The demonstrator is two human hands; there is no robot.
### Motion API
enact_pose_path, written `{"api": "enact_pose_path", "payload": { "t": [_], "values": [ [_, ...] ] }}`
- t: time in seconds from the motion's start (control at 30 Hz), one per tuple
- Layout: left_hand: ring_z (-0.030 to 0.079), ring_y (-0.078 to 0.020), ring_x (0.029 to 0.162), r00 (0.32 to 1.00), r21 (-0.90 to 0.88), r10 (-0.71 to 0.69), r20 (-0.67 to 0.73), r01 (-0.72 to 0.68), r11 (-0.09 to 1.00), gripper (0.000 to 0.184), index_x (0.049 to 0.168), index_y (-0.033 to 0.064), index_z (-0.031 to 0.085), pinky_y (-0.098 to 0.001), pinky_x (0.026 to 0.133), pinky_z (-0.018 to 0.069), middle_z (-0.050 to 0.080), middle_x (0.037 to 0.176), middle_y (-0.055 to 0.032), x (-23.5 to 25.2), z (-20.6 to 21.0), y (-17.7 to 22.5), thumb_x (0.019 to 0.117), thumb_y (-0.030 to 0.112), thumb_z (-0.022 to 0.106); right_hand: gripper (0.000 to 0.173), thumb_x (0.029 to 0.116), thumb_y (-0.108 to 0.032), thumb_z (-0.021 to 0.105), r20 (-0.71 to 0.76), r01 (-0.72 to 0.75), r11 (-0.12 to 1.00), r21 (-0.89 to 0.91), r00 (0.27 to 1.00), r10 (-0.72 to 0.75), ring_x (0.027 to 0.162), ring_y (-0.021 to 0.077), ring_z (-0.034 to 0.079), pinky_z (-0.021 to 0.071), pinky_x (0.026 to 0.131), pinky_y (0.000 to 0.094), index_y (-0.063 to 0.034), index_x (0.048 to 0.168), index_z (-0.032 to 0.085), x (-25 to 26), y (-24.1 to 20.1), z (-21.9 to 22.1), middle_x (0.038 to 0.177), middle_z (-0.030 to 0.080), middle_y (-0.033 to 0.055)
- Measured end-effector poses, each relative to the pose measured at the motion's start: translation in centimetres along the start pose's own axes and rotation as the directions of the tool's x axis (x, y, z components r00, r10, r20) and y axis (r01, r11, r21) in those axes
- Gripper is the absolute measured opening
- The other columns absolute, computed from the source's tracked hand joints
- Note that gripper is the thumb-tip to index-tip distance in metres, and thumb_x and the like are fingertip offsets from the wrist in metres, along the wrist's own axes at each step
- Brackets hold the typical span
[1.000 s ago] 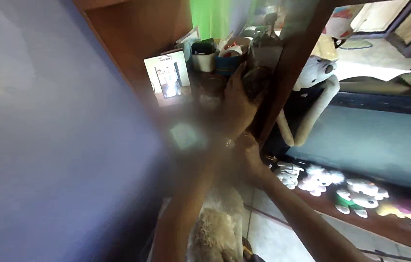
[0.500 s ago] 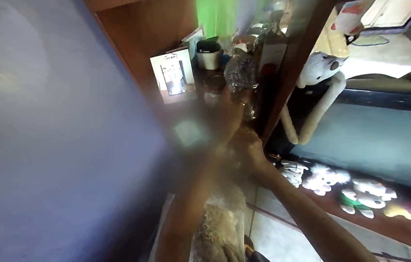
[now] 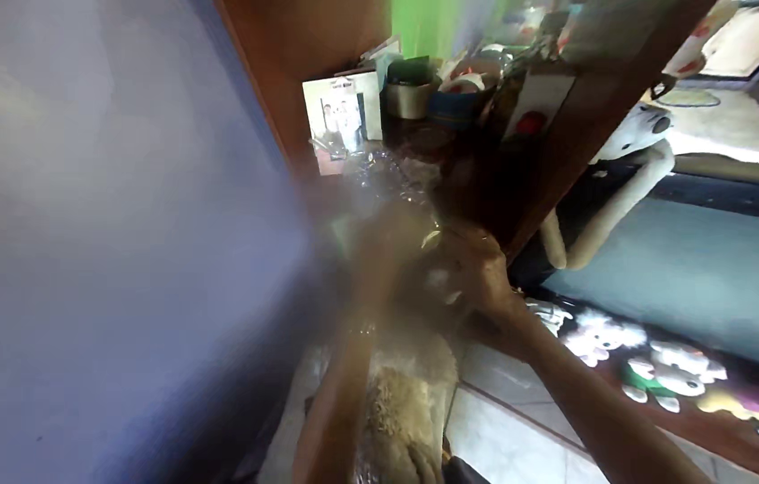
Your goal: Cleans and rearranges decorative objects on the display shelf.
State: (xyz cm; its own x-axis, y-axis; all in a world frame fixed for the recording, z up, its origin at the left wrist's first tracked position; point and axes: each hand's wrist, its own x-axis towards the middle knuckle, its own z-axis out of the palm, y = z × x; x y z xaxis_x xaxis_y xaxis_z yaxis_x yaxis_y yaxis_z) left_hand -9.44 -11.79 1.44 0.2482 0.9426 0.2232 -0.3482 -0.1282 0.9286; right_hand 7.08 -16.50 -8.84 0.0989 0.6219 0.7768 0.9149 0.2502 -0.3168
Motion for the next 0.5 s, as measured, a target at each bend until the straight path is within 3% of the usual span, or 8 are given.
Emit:
{"api": "enact_pose_path", "payload": {
  "t": [0.07,0.17,0.23,0.33,0.37,0.43,0.5],
  "values": [
    [0.068,-0.0098,0.095,0.999,-0.085,-0.029,-0.037,0.026,0.996,0.026,0.128,0.0014,0.052,-0.0283,0.083,0.0583,0.068,0.108,-0.0044,-0.3,-0.2,0.1,0.1033,0.01,0.057,0.029,0.0877,0.002,0.067,0.004,0.011,1.0,-0.008,1.0,-0.011,0.12,0.0412,0.065,0.0526,0.098,0.0572,0.0,0.115,0.074,0.0,0.2,0.0,0.128,0.069,0.0206],
    [0.068,-0.0131,0.1,0.999,-0.139,-0.041,-0.014,0.039,0.99,0.033,0.134,0.0019,0.05,-0.0305,0.087,0.0583,0.068,0.115,-0.007,-0.4,-1.1,-0.1,0.1036,0.012,0.057,0.03,0.0891,0.001,0.066,0.023,0.0,0.999,0.034,1.0,0.0,0.124,0.0406,0.063,0.0513,0.101,0.0564,-0.0007,0.118,0.074,-0.1,0.2,-0.1,0.132,0.067,0.0196],
    [0.067,-0.0164,0.105,0.999,-0.159,-0.041,-0.034,0.035,0.987,0.034,0.137,0.0009,0.049,-0.033,0.09,0.0574,0.065,0.12,-0.0097,-0.5,-1.6,-0.2,0.1044,0.009,0.055,0.028,0.0894,0.001,0.063,0.052,-0.01,0.994,0.109,0.999,0.004,0.121,0.0376,0.065,0.0514,0.102,0.0521,0.0008,0.115,0.074,-0.7,-0.5,-0.7,0.127,0.07,0.0197],
    [0.068,-0.0153,0.102,0.986,-0.132,0.038,-0.162,-0.06,0.989,0.03,0.133,0.0018,0.053,-0.0342,0.089,0.0588,0.067,0.115,-0.0075,-0.7,-3.1,-1.5,0.1037,0.009,0.054,0.026,0.0902,0.0,0.059,0.134,-0.1,0.956,0.277,0.989,0.065,0.096,0.0189,0.071,0.0575,0.088,0.0289,0.0014,0.111,0.074,-0.5,-2.6,-2.6,0.107,0.073,0.0166],
    [0.068,-0.0152,0.101,0.978,-0.125,0.067,-0.197,-0.093,0.988,0.03,0.131,0.0008,0.054,-0.0345,0.089,0.0585,0.068,0.113,-0.0074,-0.9,-3.6,-1.8,0.1033,0.01,0.055,0.025,0.0897,0.0,0.059,0.122,-0.11,0.947,0.303,0.99,0.076,0.09,0.0144,0.07,0.0573,0.082,0.0251,0.0018,0.11,0.074,0.4,-3.0,-3.3,0.102,0.073,0.0154],
    [0.069,-0.0155,0.099,0.967,-0.136,0.111,-0.23,-0.145,0.98,0.027,0.128,-0.0011,0.054,-0.0355,0.089,0.0586,0.068,0.109,-0.0077,-1.5,-4.5,-2.5,0.1025,0.007,0.052,0.025,0.092,0.001,0.06,0.068,-0.081,0.956,0.281,0.996,0.064,0.088,0.013,0.069,0.0584,0.08,0.0274,0.0019,0.114,0.071,3.9,-3.6,-5.6,0.106,0.072,0.0149],
    [0.07,-0.0121,0.094,0.958,-0.117,0.13,-0.255,-0.164,0.98,0.024,0.124,-0.0003,0.056,-0.0324,0.085,0.0606,0.071,0.102,-0.0042,-2.3,-5.3,-3.4,0.1007,0.002,0.05,0.027,0.0958,0.001,0.057,-0.042,-0.005,0.987,0.163,0.999,0.012,0.09,0.021,0.069,0.0577,0.082,0.034,0.0038,0.12,0.069,8.9,-3.7,-7.4,0.111,0.07,0.0206]
  ]
}}
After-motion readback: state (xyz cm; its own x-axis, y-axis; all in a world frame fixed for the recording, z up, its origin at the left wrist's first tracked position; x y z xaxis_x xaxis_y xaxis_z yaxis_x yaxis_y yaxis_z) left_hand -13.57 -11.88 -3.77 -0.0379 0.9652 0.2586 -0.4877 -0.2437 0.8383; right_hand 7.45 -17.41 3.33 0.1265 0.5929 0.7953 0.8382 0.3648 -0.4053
